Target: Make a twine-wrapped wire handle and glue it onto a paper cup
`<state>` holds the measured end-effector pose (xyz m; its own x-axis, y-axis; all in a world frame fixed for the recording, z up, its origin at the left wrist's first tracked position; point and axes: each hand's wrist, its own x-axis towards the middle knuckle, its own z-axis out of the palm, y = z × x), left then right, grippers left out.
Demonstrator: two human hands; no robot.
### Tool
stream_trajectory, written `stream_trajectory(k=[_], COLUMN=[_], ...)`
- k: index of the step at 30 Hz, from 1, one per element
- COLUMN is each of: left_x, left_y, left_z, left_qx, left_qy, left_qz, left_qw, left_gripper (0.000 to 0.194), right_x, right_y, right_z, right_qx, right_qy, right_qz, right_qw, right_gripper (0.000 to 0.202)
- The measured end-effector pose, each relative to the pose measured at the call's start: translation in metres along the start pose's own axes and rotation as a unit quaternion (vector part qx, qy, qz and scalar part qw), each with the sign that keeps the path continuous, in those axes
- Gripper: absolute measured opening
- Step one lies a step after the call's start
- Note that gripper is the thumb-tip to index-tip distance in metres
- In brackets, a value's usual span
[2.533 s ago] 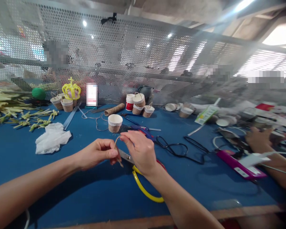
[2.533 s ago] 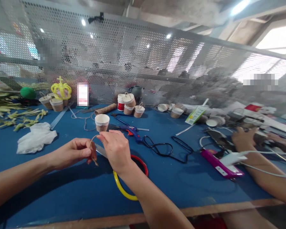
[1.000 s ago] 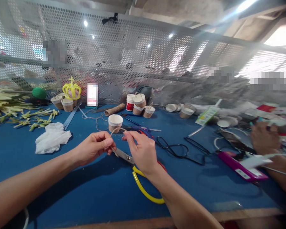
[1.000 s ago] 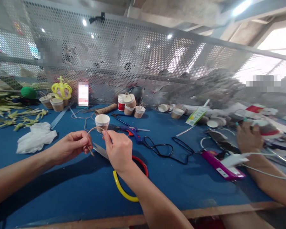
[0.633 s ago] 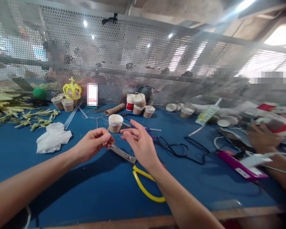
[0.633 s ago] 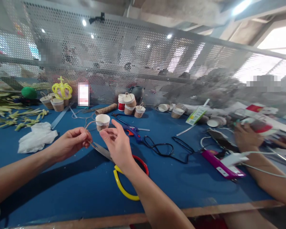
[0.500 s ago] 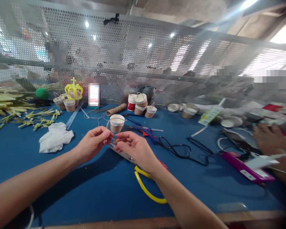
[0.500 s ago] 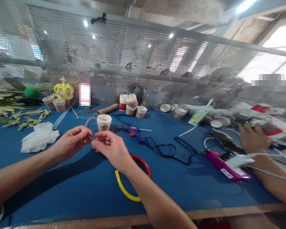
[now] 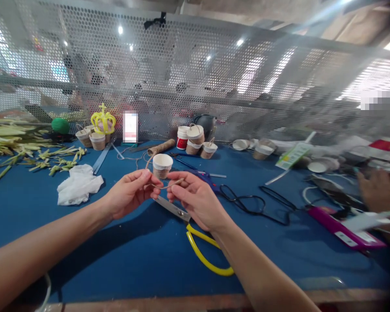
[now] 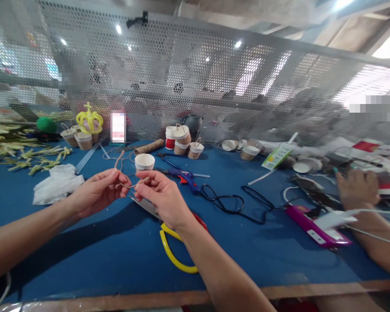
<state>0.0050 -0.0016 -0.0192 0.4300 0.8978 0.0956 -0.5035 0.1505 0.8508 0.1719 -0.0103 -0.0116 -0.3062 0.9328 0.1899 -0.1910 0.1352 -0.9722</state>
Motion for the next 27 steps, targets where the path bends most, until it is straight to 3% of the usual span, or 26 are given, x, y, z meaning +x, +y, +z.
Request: stream_trajectory(k=[6,12,21,27], left_x=[-0.003,0.000,-0.005,-0.006], left_y=[-0.004,0.011,0.015,0.017], left_z=[0.004,-0.002,0.001,0.002], left_qx=[-0.023,-0.027,-0.013,-0.027], left_qy=[-0.010,0.007,-0.020,-0.037], left_qz=[-0.033,0.005,-0.007,-0.031], left_qw=[0.999,1.000,1.000,0.998], left_gripper=[0.022,0.019,0.013,0.014], right_x=[-0.002,-0.002,-0.001,-0.001], right_y=[0.004,-0.003,-0.004,-0.005], right_z=[0.005,0.001,-0.002,-0.005], right_qx=[0.075,0.054,0.082,0.083], right_qy=[-0.001,-0.025,-0.047,-0.026], right_qz=[-0.009,0.006,0.041,0.056], right_qw=[0.997,0.998,0.995,0.995], right_gripper=[0.014,0.019,0.021,0.021])
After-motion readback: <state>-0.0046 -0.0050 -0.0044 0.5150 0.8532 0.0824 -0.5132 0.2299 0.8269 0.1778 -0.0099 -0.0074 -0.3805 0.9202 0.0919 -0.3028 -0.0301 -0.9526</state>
